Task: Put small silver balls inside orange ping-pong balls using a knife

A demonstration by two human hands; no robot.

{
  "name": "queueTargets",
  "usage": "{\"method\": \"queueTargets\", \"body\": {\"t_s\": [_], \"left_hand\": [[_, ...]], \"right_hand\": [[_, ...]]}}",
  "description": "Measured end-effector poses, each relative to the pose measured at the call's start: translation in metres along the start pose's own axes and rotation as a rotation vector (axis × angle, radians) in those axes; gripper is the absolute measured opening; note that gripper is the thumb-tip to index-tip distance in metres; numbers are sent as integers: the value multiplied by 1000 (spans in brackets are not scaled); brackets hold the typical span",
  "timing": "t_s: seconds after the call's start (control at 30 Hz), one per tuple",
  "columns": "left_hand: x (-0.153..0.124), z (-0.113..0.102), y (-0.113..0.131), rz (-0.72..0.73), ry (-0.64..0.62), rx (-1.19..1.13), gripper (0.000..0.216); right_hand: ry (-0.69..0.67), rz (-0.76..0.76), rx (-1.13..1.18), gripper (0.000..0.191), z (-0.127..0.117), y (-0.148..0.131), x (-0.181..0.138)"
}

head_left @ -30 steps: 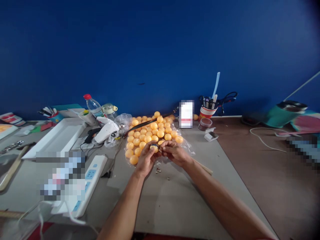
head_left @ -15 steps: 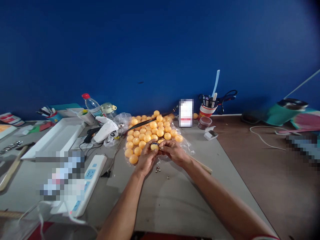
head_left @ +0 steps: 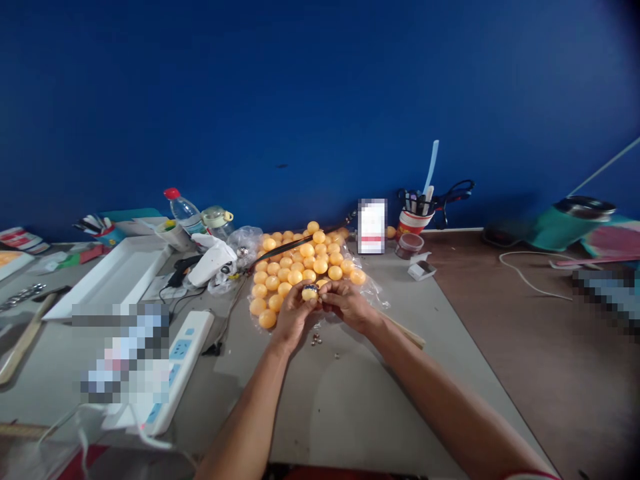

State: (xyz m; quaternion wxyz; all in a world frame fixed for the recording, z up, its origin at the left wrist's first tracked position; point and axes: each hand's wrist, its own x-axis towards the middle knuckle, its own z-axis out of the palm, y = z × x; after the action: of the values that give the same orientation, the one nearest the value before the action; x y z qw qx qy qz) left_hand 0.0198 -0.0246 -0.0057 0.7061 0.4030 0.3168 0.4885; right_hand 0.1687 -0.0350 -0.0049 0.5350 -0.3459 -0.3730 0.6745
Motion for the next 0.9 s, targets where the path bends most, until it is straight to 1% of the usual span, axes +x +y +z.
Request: {"method": "queueTargets", "body": {"t_s": [0.33,0.43,0.67,0.9], "left_hand": [[-1,3,2,12,54,72,53],[-1,3,2,29,66,106,49],[1,0,-1,59,66,127,45],[3,-2,-4,103,46,185,46]], "right_hand": [[11,-1,4,24,-1,1,0],[16,18,-7,23,-3,1,1],[6,39,-52,21,-6,1,1],[37,84,-54,24,-3,-5,-2]]}}
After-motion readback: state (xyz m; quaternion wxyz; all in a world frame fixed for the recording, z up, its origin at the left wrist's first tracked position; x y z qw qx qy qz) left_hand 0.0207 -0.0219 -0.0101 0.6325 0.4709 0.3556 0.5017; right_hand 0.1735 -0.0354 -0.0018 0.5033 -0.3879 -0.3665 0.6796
